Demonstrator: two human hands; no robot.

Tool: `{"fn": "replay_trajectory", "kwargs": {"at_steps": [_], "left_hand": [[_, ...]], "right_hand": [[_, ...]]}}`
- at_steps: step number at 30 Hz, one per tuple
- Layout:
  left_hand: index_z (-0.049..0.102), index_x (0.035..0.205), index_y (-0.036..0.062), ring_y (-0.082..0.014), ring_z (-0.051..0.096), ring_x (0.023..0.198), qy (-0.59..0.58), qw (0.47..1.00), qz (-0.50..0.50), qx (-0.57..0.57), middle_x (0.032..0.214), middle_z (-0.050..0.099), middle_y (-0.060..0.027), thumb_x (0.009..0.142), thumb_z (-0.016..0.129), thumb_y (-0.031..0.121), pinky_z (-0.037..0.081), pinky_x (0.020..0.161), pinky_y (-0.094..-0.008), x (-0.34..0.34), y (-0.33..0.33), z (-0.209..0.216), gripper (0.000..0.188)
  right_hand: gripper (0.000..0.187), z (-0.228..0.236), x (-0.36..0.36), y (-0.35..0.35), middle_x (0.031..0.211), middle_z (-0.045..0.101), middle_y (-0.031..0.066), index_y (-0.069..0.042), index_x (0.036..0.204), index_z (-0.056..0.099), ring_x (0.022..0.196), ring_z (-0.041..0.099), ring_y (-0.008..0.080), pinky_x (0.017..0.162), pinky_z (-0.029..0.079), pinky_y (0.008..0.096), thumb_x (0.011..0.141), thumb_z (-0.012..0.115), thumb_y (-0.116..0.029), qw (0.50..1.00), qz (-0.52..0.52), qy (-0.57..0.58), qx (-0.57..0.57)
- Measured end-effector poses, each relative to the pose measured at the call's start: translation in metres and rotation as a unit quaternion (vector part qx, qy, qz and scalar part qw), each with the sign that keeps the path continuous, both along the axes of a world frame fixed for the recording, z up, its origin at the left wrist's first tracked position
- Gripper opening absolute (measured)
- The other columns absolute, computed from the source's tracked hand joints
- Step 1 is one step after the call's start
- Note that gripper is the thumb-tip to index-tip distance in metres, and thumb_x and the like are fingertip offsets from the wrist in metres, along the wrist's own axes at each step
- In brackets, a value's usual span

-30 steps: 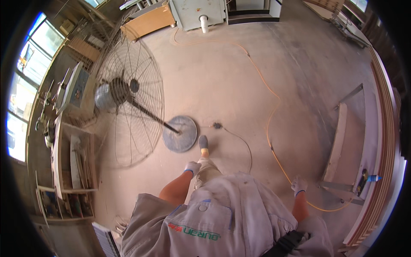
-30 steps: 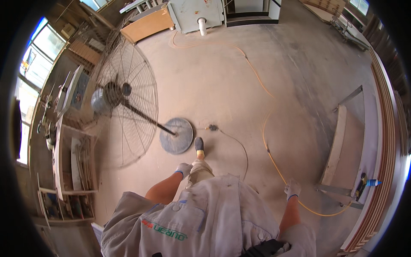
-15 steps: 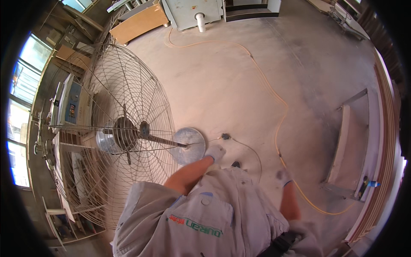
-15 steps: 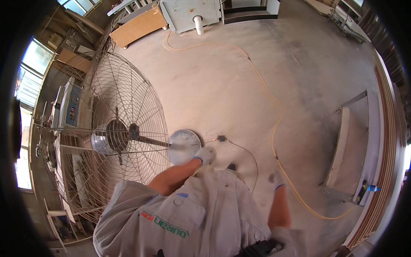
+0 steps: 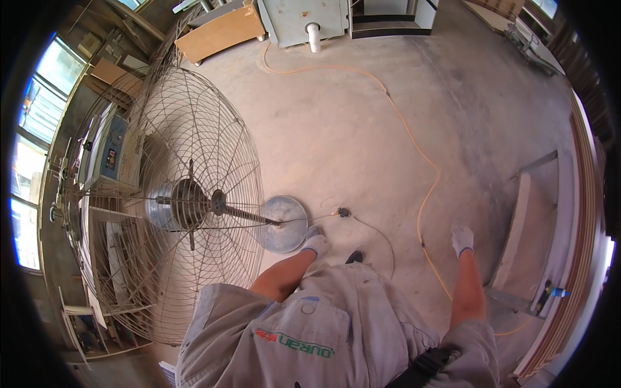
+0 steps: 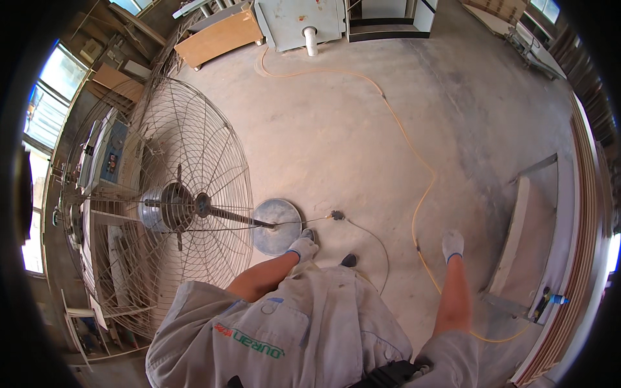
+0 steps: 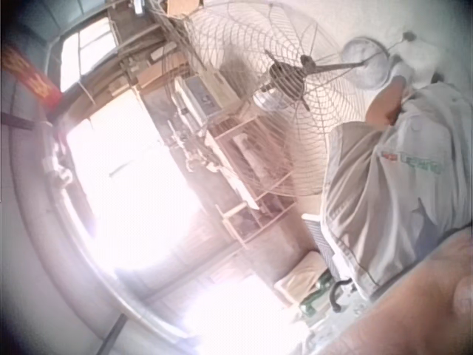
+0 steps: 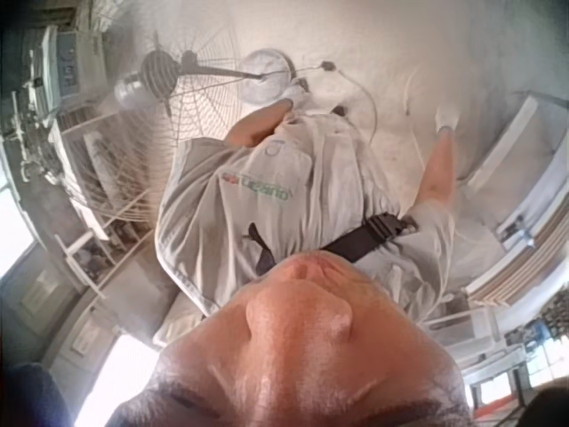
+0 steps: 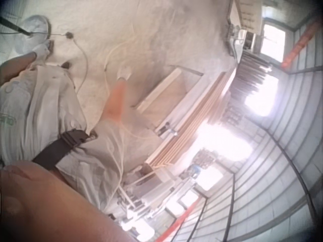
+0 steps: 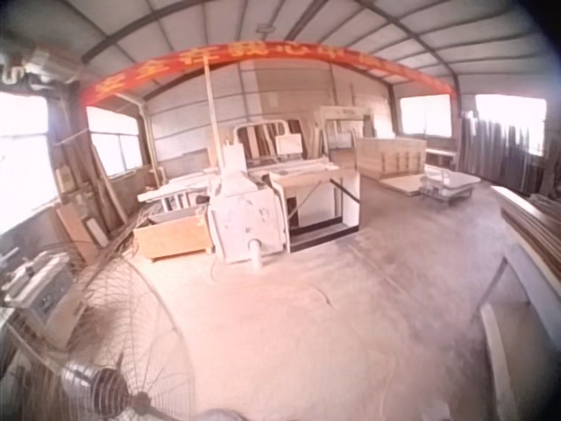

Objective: The person moves a large wooden panel on a workbench, applies glue to a smaller wooden strip, and uses a pneumatic stapler to attach the strip to the panel.

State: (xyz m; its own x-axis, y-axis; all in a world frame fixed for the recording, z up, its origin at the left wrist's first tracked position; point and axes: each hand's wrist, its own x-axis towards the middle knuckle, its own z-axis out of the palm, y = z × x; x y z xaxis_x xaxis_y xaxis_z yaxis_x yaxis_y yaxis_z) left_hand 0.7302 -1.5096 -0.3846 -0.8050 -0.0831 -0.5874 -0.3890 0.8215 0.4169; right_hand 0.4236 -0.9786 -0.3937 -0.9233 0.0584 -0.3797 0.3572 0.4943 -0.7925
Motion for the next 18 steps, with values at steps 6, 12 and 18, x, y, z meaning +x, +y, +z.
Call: {"fn": "replay_trajectory", "kwargs": {"at_steps": [6,12,18], "left_hand": [[0.078,0.104,0.0024,-0.0428,0.072,0.103,0.023,0.99,-0.137,0.035,0.11,0.075,-0.0238,0.099,0.05,0.024,0.055,0.095,-0.0502,-0.053,0.023,0.023,0.036],[0.077,0.105,0.008,-0.0408,0.069,0.107,0.015,0.945,-0.321,-0.05,0.114,0.073,-0.0212,0.098,0.051,0.03,0.054,0.096,-0.0484,-0.055,-0.003,-0.034,0.035],[0.077,0.115,0.0139,-0.0378,0.069,0.115,-0.018,0.881,-0.472,-0.024,0.118,0.074,-0.0185,0.099,0.053,0.041,0.055,0.096,-0.0452,-0.137,-0.009,-0.061,0.04]], "right_hand": [[0.016,-0.12,0.076,0.206,0.058,0.05,0.0006,-0.017,0.088,0.062,0.043,0.051,0.0181,0.038,0.04,0.0382,0.099,0.066,-0.028,0.846,0.275,0.278,0.361],[0.027,-0.135,0.301,0.215,0.064,0.05,0.0008,-0.021,0.083,0.054,0.051,0.05,0.0195,0.047,0.039,0.0454,0.101,0.062,-0.039,0.946,-0.189,-0.263,0.02],[0.027,-0.088,0.486,0.104,0.061,0.044,0.0036,-0.014,0.085,0.057,0.049,0.045,0.0211,0.045,0.034,0.0416,0.099,0.067,-0.035,0.809,-0.466,-0.321,-0.158]]}}
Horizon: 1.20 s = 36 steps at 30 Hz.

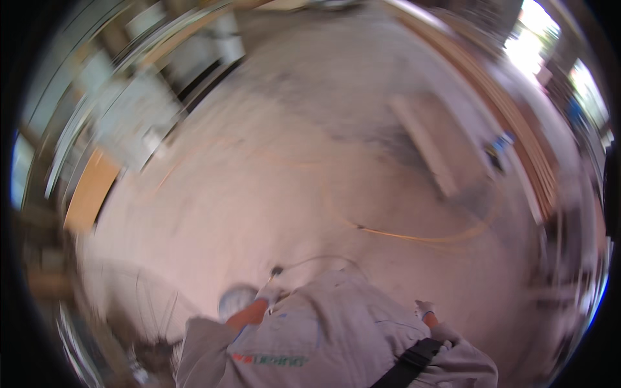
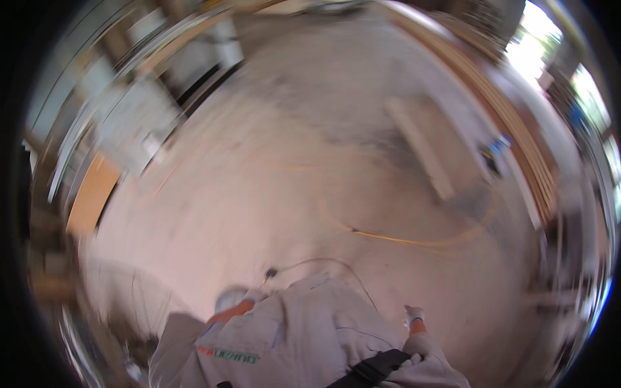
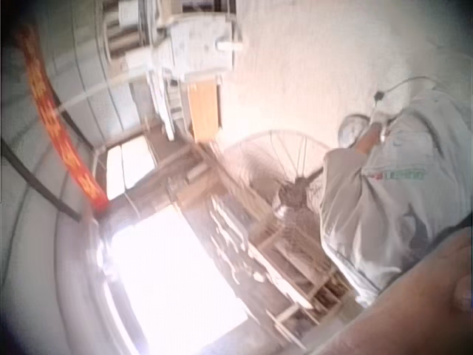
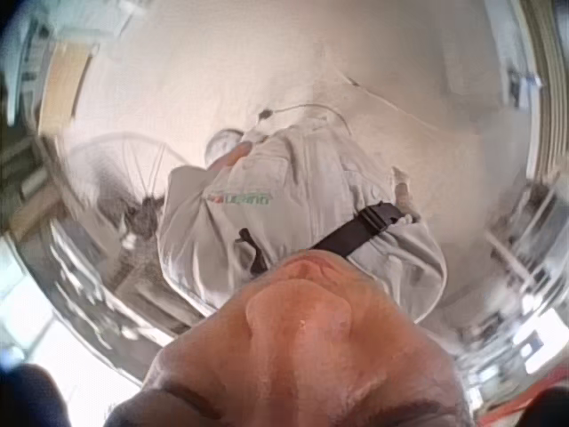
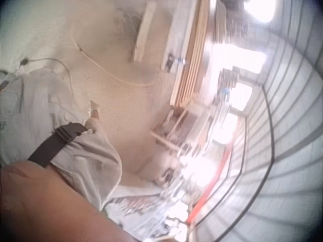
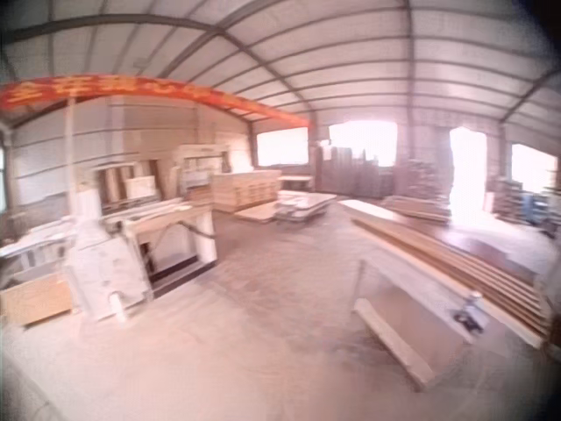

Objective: The person moves a large wooden panel on a workbench, applies glue to a smaller wooden strip, and uses a pneumatic stapler to attach the strip to the panel.

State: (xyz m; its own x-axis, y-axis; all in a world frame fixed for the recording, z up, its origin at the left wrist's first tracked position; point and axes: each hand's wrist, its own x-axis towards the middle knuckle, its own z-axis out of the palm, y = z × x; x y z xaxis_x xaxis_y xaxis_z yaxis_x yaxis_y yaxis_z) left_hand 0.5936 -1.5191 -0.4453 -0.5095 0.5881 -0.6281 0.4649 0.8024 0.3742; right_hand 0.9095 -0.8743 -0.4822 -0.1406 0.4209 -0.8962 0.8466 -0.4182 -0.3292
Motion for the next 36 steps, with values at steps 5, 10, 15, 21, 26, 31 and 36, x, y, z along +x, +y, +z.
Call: {"fn": "replay_trajectory", "kwargs": {"at_steps": [5,10,15,21,26,31,36], "left_hand": [[0.078,0.117,0.0092,-0.0337,0.074,0.11,-0.002,0.988,0.151,-0.023,0.111,0.077,-0.0201,0.096,0.055,0.054,0.057,0.092,-0.0448,-0.109,0.071,-0.05,0.054],[0.073,0.131,0.0141,-0.0357,0.074,0.107,-0.125,0.942,0.285,0.128,0.119,0.076,-0.0198,0.094,0.059,0.052,0.056,0.096,-0.0473,-0.172,0.146,0.007,0.054],[0.073,0.127,0.0127,-0.0371,0.074,0.105,-0.131,0.972,0.192,0.04,0.116,0.076,-0.019,0.094,0.06,0.048,0.056,0.094,-0.0495,-0.237,0.22,-0.001,0.05],[0.073,0.123,0.0111,-0.0387,0.074,0.103,-0.101,0.991,0.065,-0.062,0.113,0.077,-0.0181,0.094,0.06,0.042,0.056,0.092,-0.0521,-0.345,0.293,-0.007,0.044],[0.073,0.119,0.0097,-0.0401,0.074,0.101,0.017,0.977,-0.162,-0.139,0.109,0.078,-0.0173,0.094,0.06,0.038,0.056,0.09,-0.0542,-0.472,0.347,-0.009,0.04],[0.074,0.086,0.002,-0.0401,0.073,0.087,0.236,0.937,-0.256,0.011,0.092,0.076,-0.0222,0.093,0.061,0.025,0.057,0.077,-0.0492,-0.633,0.541,-0.024,0.027],[0.071,0.114,-0.0019,-0.0169,0.065,0.082,-0.208,0.914,0.154,0.312,0.094,0.069,-0.0052,0.096,0.073,0.027,0.056,0.076,-0.0368,-0.632,0.829,0.018,0.034]], "right_hand": [[0.021,-0.072,0.086,-0.039,0.076,0.059,0.0096,-0.009,0.099,0.06,0.064,0.058,0.0261,0.056,0.042,0.044,0.099,0.067,-0.029,0.985,0.085,-0.057,0.136],[0.014,0.019,-0.008,-0.063,0.081,0.067,0.0091,-0.011,0.098,0.063,0.071,0.065,0.0263,0.059,0.049,0.0477,0.095,0.069,-0.022,0.982,0.176,-0.016,0.065],[0.034,0.163,-0.224,0.046,0.104,0.074,0.0137,-0.006,0.115,0.07,0.095,0.071,0.0305,0.08,0.056,0.0426,0.093,0.072,-0.033,0.937,0.241,0.062,0.246],[0.053,0.271,-0.366,0.131,0.117,0.076,0.0197,0.0,0.123,0.071,0.111,0.072,0.0323,0.096,0.057,0.0387,0.092,0.073,-0.043,0.917,0.144,0.105,0.355],[0.054,0.305,-0.401,0.149,0.119,0.075,0.0188,0.0,0.123,0.071,0.112,0.072,0.0321,0.099,0.055,0.0403,0.091,0.074,-0.043,0.935,0.13,0.12,0.308],[0.052,0.281,-0.355,0.201,0.124,0.073,0.0204,-0.007,0.126,0.072,0.115,0.069,0.0356,0.1,0.055,0.0406,0.091,0.072,-0.045,0.977,0.034,0.046,0.206],[0.053,0.254,-0.326,0.309,0.123,0.074,0.0194,-0.006,0.126,0.071,0.117,0.069,0.0364,0.099,0.055,0.0428,0.09,0.072,-0.045,0.948,-0.069,0.044,0.307]]}}
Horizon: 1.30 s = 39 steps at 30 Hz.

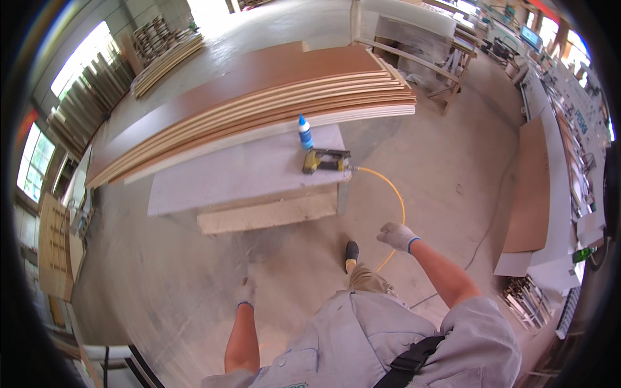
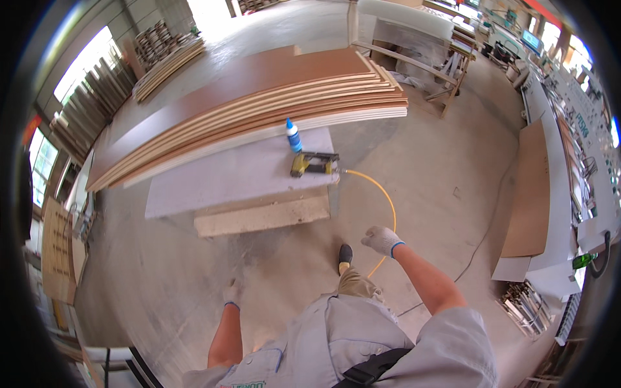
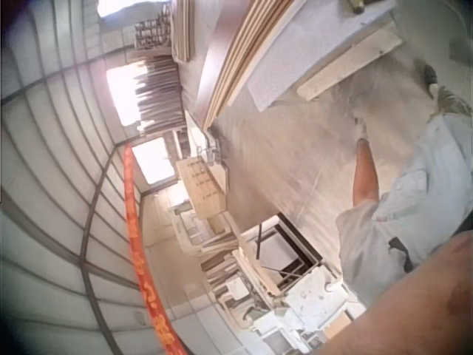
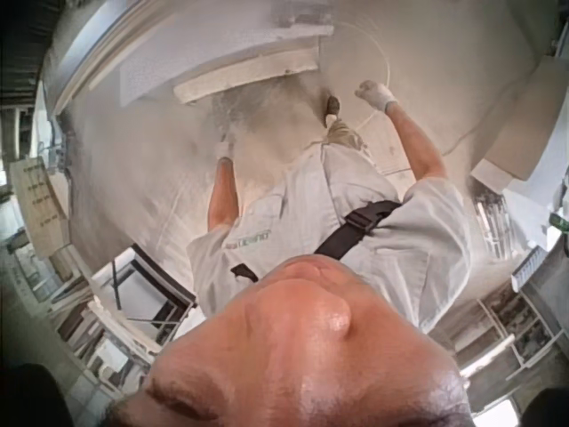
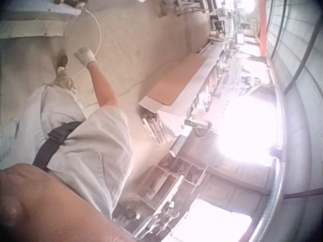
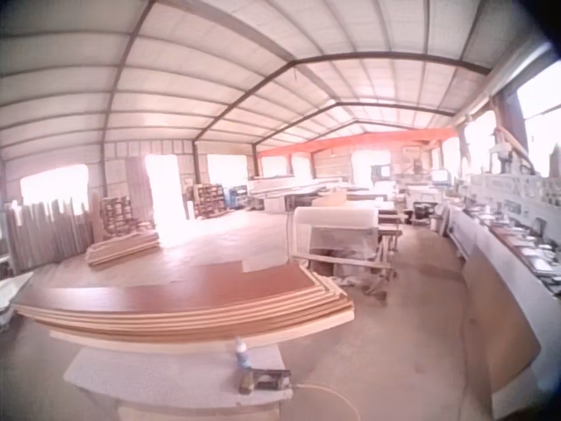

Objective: The person moves a large wooden panel on a workbench, applies glue to a smaller wooden strip, and uses a pneumatic stapler to attach the strip to the panel.

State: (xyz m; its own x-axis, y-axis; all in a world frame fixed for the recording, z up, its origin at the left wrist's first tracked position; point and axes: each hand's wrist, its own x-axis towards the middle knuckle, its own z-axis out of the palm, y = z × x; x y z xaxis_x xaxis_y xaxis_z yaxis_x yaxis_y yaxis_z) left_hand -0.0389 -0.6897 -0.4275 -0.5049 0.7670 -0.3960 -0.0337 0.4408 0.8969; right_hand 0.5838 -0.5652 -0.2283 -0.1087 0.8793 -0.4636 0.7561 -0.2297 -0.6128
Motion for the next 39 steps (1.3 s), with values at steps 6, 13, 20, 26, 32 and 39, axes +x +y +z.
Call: {"fn": "replay_trajectory", "kwargs": {"at_steps": [6,13,20,26,32,39], "left_hand": [[0.063,0.13,0.0043,-0.0213,0.067,0.09,0.075,0.975,-0.184,0.103,0.101,0.07,-0.0074,0.097,0.074,0.019,0.057,0.08,-0.0363,0.226,0.226,0.091,0.038],[0.026,0.158,-0.0086,-0.0404,0.054,0.137,0.179,0.967,-0.139,0.118,0.153,0.044,-0.0327,0.083,0.087,0.039,0.045,0.114,-0.0442,0.34,0.375,0.197,0.108],[0.033,0.155,-0.0042,-0.0416,0.054,0.137,0.315,0.942,-0.078,0.087,0.151,0.048,-0.029,0.073,0.093,0.032,0.044,0.115,-0.0455,0.341,0.493,0.174,0.108],[0.057,0.127,0.005,-0.0263,0.068,0.104,0.223,0.964,-0.051,0.136,0.112,0.068,-0.0131,0.079,0.087,0.019,0.054,0.095,-0.0389,0.341,0.519,0.154,0.058],[0.059,0.126,0.0039,-0.0231,0.068,0.099,0.211,0.971,0.081,0.082,0.11,0.069,-0.0108,0.082,0.086,0.014,0.056,0.092,-0.0358,0.272,0.475,0.149,0.053],[0.038,0.158,0.0054,-0.0366,0.056,0.138,0.245,0.966,-0.063,-0.042,0.146,0.059,-0.0238,0.079,0.086,0.027,0.046,0.113,-0.0434,0.273,0.454,0.177,0.094]], "right_hand": [[0.054,-0.007,-0.006,0.128,0.133,0.066,0.0184,-0.008,0.133,0.065,0.125,0.063,0.0373,0.105,0.051,0.0459,0.088,0.073,-0.037,0.988,0.067,-0.093,0.101],[0.06,-0.029,-0.058,0.25,0.133,0.059,0.0165,-0.006,0.136,0.059,0.129,0.054,0.0358,0.108,0.044,0.0466,0.083,0.076,-0.028,0.912,0.244,-0.185,0.274],[0.042,-0.042,-0.038,0.317,0.126,0.06,0.0105,-0.012,0.129,0.067,0.118,0.06,0.0311,0.097,0.048,0.0455,0.089,0.062,-0.019,0.849,0.338,-0.187,0.36],[0.041,-0.047,-0.013,0.374,0.138,0.056,0.012,-0.017,0.129,0.068,0.115,0.065,0.0299,0.088,0.053,0.0449,0.088,0.064,-0.019,0.871,0.36,-0.141,0.303],[0.034,0.11,0.009,0.417,0.114,0.073,0.0137,-0.01,0.116,0.071,0.109,0.068,0.0344,0.096,0.054,0.0477,0.082,0.067,-0.012,0.847,0.317,0.206,0.373],[0.083,0.173,0.138,0.551,0.156,0.051,0.024,0.009,0.153,0.045,0.15,0.042,0.0319,0.124,0.032,0.0416,0.093,0.074,-0.041,0.925,-0.06,0.161,0.338]]}}
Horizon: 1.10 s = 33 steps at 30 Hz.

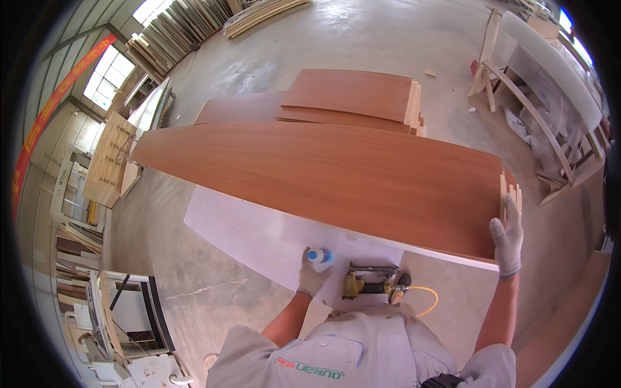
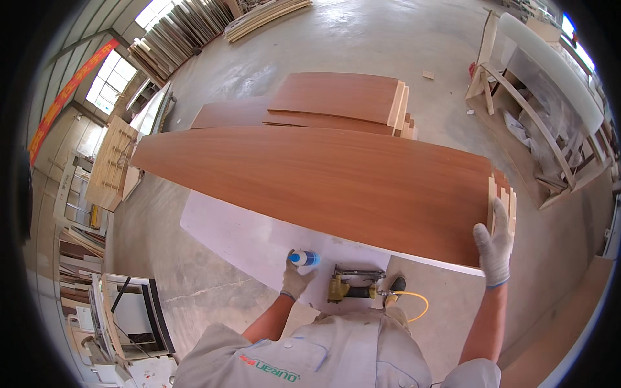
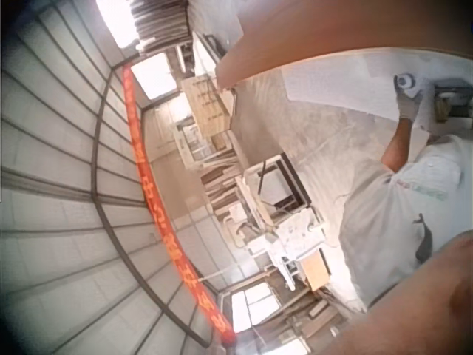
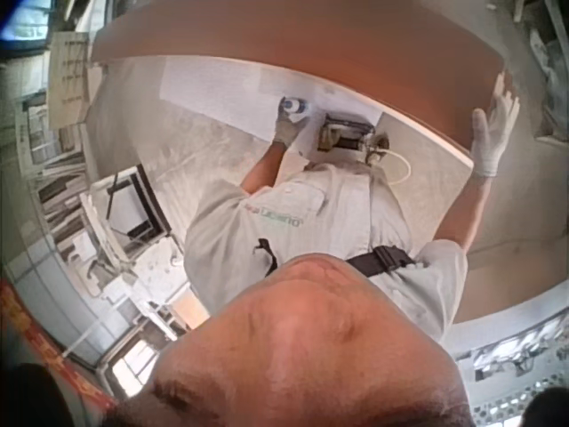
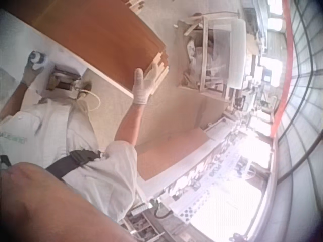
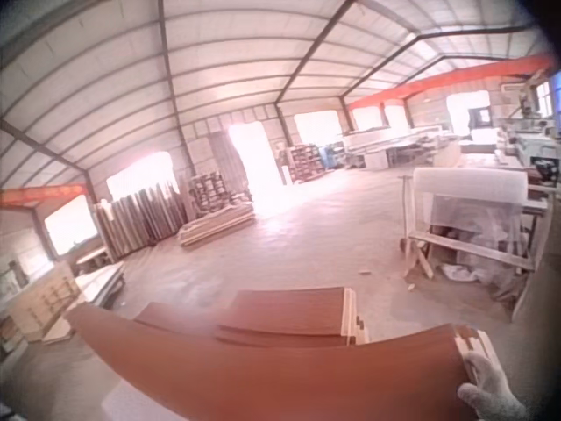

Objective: The person moves a large wooden panel on a workbench, applies glue to a smaller wooden strip, and uses a pneumatic stapler to attach the strip to the panel.

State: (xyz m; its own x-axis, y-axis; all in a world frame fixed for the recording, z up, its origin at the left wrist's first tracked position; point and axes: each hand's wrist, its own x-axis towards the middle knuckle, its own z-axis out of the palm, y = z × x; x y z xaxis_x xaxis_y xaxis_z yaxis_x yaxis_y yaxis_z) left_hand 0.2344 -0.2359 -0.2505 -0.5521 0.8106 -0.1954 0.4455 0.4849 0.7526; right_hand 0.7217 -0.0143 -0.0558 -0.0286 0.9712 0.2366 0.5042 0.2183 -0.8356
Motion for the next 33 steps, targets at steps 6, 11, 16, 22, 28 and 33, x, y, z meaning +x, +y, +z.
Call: {"fn": "replay_trajectory", "kwargs": {"at_steps": [6,11,16,22,28,33], "left_hand": [[0.027,0.163,0.001,-0.0307,0.042,0.15,0.026,0.982,0.015,0.186,0.164,0.041,-0.0183,0.106,0.055,0.022,0.036,0.123,-0.043,-0.089,-0.015,0.003,0.067],[0.018,0.163,-0.0084,-0.0296,0.028,0.157,-0.158,0.908,0.189,0.338,0.17,0.028,-0.0188,0.107,0.059,0.044,0.022,0.127,-0.0409,-0.152,0.109,0.14,0.087],[0.03,0.155,-0.0137,-0.029,0.048,0.138,-0.004,0.932,0.204,0.301,0.157,0.045,-0.0237,0.092,0.082,0.034,0.035,0.121,-0.0417,-0.256,0.142,0.147,0.095],[0.041,0.146,-0.0088,-0.0289,0.058,0.125,0.062,0.928,0.302,0.207,0.148,0.054,-0.0204,0.088,0.087,0.034,0.047,0.109,-0.0417,-0.39,0.149,0.153,0.085],[0.039,0.151,-0.0093,-0.0387,0.048,0.142,0.388,0.87,0.304,0.017,0.153,0.05,-0.029,0.089,0.079,0.051,0.035,0.122,-0.0449,-0.374,0.158,0.156,0.095],[0.056,0.144,-0.0045,-0.0383,0.046,0.145,0.385,0.919,0.025,0.08,0.153,0.051,-0.028,0.092,0.072,0.049,0.036,0.122,-0.0439,-0.26,0.228,0.223,0.076]], "right_hand": [[0.089,0.03,-0.027,0.001,0.168,0.035,0.0195,0.008,0.159,0.038,0.16,0.024,0.0288,0.131,0.012,0.0413,0.095,0.07,-0.045,0.978,0.1,0.181,0.008],[0.086,0.015,-0.062,-0.012,0.166,0.039,0.0198,0.008,0.158,0.039,0.159,0.027,0.0296,0.13,0.017,0.0417,0.086,0.077,-0.021,0.959,0.07,0.268,-0.057],[0.084,0.002,-0.16,-0.013,0.168,0.032,0.0253,0.003,0.154,0.046,0.159,0.023,0.0363,0.129,0.021,0.046,0.082,0.082,-0.017,0.969,0.098,0.215,-0.071],[0.082,0.01,-0.282,-0.008,0.169,0.022,0.0326,-0.005,0.151,0.053,0.158,0.013,0.0503,0.13,0.016,0.0528,0.081,0.083,-0.037,0.988,0.132,-0.063,-0.038],[0.068,0.026,-0.272,0.034,0.151,0.05,0.031,-0.001,0.142,0.06,0.141,0.048,0.0397,0.117,0.041,0.0411,0.085,0.08,-0.033,0.967,0.224,0.037,-0.115],[0.049,0.006,-0.232,0.157,0.103,0.073,0.0166,0.006,0.125,0.065,0.093,0.07,0.024,0.085,0.056,0.0365,0.092,0.072,-0.029,0.987,0.059,0.1,-0.109]]}}
